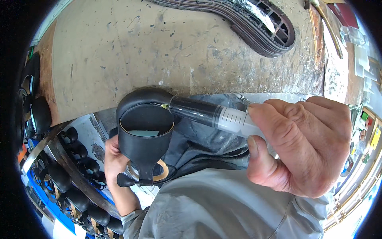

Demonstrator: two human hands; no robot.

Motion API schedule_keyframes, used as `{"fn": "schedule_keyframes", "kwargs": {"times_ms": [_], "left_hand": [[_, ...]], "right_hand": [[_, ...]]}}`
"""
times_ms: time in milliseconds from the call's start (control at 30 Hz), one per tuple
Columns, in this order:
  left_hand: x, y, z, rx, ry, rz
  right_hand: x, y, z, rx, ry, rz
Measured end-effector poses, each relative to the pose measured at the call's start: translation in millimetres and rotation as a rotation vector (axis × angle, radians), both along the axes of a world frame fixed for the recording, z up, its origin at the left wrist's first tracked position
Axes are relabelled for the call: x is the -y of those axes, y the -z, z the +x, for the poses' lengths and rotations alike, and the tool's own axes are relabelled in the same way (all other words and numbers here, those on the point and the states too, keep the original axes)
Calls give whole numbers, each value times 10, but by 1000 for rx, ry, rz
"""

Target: The person uses a syringe to apply adhesive along the seams of black sandals. They repeatedly pick up sandals from a nearby rack, apply glue to the upper and sole edges, and place them back on the rack.

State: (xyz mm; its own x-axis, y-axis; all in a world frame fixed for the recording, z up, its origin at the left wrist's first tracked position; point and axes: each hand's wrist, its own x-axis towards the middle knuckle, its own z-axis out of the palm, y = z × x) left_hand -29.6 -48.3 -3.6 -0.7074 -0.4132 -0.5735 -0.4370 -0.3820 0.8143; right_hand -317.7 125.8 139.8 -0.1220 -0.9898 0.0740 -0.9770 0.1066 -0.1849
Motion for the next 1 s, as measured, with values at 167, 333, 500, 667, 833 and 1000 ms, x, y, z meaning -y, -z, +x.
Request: {"fn": "schedule_keyframes", "kwargs": {"times_ms": [167, 333, 500, 667, 833, 1000], "left_hand": [[-153, 58, -1, -96, -78, 62], [-289, 139, 10, -141, -167, 128], [-427, 123, -58, -168, -311, 182], [-535, 95, -138, -178, -434, 241], [-635, 104, -131, -250, -546, 404], [-715, 172, -7, -320, -469, 346]], "right_hand": [[-49, -11, -8, 24, 38, 8], [-79, 2, -12, 24, 62, -6], [-113, 48, -7, 40, 89, -40], [-142, 66, -2, 50, 130, -56], [-177, 79, 14, 62, 160, -54], [-224, 112, 30, 88, 186, -73]]}}
